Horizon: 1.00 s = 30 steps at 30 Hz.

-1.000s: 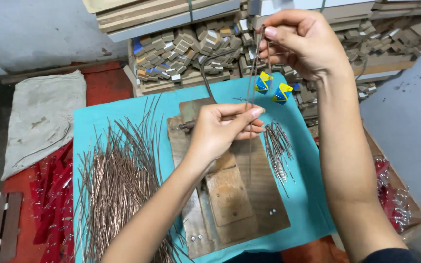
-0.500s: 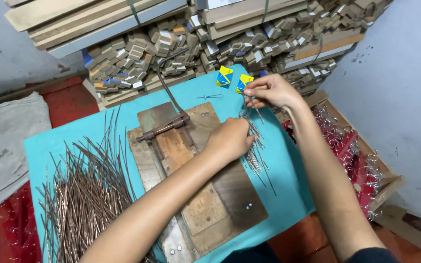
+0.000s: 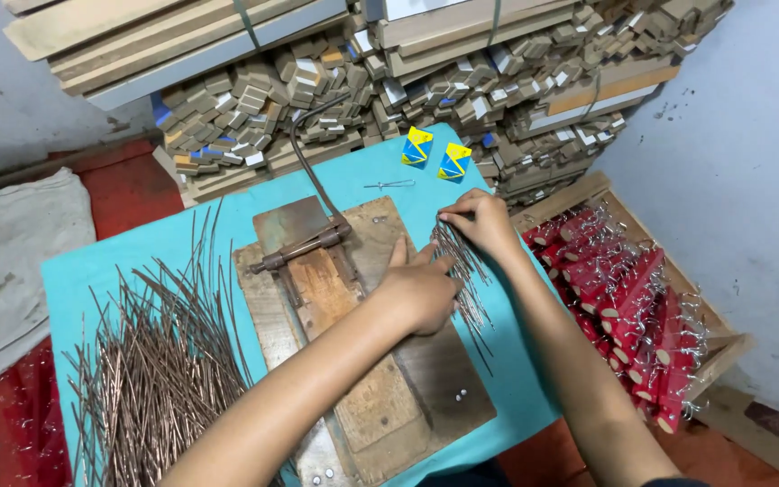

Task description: Manually bending thin metal wires into a specific shape using a wooden jig with a metal lever.

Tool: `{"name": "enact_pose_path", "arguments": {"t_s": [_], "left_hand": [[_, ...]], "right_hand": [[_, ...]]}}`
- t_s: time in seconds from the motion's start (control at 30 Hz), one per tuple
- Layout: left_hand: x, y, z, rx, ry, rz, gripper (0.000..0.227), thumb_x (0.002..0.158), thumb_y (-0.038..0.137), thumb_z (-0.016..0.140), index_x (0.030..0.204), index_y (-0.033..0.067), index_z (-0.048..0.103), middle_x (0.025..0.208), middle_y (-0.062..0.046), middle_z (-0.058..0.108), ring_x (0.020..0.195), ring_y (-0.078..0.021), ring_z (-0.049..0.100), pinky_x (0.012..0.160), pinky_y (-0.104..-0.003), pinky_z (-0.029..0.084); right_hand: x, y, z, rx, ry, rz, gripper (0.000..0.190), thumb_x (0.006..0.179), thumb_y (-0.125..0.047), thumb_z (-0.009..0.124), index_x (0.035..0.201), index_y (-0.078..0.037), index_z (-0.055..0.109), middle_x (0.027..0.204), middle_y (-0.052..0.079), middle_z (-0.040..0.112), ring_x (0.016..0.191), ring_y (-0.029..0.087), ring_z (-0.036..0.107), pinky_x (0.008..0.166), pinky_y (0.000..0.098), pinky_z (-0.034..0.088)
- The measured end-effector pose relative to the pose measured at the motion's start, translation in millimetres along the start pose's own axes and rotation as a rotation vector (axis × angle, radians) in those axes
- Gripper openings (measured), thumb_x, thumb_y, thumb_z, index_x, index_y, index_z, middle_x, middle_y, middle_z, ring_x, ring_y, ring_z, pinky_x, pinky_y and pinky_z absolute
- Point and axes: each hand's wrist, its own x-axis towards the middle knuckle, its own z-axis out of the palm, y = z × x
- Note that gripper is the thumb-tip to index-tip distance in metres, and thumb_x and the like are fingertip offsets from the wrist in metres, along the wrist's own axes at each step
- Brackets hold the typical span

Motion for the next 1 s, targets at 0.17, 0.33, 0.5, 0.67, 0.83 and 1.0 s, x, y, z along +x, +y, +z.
{"name": "enact_pose_path", "arguments": {"t_s": [0.17, 0.33, 0.5, 0.67, 0.83, 1.0], "left_hand": [[-35, 7, -7, -0.028, 0.028, 0.039, 0.045, 0.105, 0.027, 0.051, 0.145, 0.009, 0.056, 0.16, -0.017, 0.041, 0.154, -0.0426, 0.024, 0.119, -0.077, 0.002], [-64, 6, 11, -0.033, 0.224, 0.032, 0.049, 0.104, 0.033, 0.051, 0.148, 0.0134, 0.051, 0.157, -0.018, 0.042, 0.154, -0.0404, 0.024, 0.118, -0.077, 0.0], [-102, -3, 33, -0.105, 0.824, 0.241, 0.047, 0.101, 0.033, 0.059, 0.143, 0.0119, 0.056, 0.159, -0.012, 0.045, 0.153, -0.0302, 0.034, 0.122, -0.07, 0.006], [-165, -14, 40, -0.148, 1.025, 0.101, 0.048, 0.105, 0.028, 0.054, 0.151, 0.0152, 0.047, 0.159, -0.012, 0.047, 0.15, -0.0326, 0.043, 0.122, -0.065, 0.023], [-215, -47, 83, -0.322, 1.194, -0.316, 0.049, 0.102, 0.021, 0.054, 0.149, 0.0082, 0.047, 0.151, -0.014, 0.051, 0.134, -0.0307, 0.056, 0.113, -0.049, 0.044], [-243, -89, 124, -0.277, 1.051, -0.931, 0.046, 0.096, 0.02, 0.065, 0.139, 0.0021, 0.061, 0.131, -0.024, 0.06, 0.122, -0.041, 0.063, 0.099, -0.055, 0.052]], "right_hand": [[-41, -47, -9, -0.155, 0.046, -0.142, 0.028, 0.099, -0.035, 0.067, 0.126, -0.027, 0.072, 0.13, 0.004, 0.063, 0.122, 0.028, 0.063, 0.101, 0.0427, 0.054], [-86, -102, -19, -0.144, -0.253, -0.103, 0.07, 0.105, -0.028, 0.047, 0.165, -0.008, 0.017, 0.17, 0.022, 0.017, 0.155, 0.042, 0.018, 0.12, 0.0679, 0.014], [-74, -75, -11, -0.146, -0.374, -0.083, 0.072, 0.106, -0.049, 0.023, 0.165, -0.014, 0.001, 0.174, 0.008, 0.0, 0.16, 0.03, -0.001, 0.123, 0.0562, 0.0], [-78, -122, -45, 0.036, -0.101, -0.14, 0.049, 0.107, -0.032, 0.04, 0.151, -0.012, 0.045, 0.162, 0.011, 0.034, 0.15, 0.032, 0.028, 0.118, 0.0621, 0.01], [-96, -223, -104, 0.234, 0.076, -0.421, 0.028, 0.103, -0.008, 0.055, 0.128, -0.002, 0.066, 0.128, 0.014, 0.065, 0.124, 0.028, 0.061, 0.109, 0.0377, 0.046], [-93, -293, -114, 0.326, -0.109, -0.782, 0.02, 0.093, -0.015, 0.065, 0.108, -0.014, 0.078, 0.096, 0.001, 0.08, 0.083, 0.024, 0.077, 0.085, 0.0417, 0.06]]}}
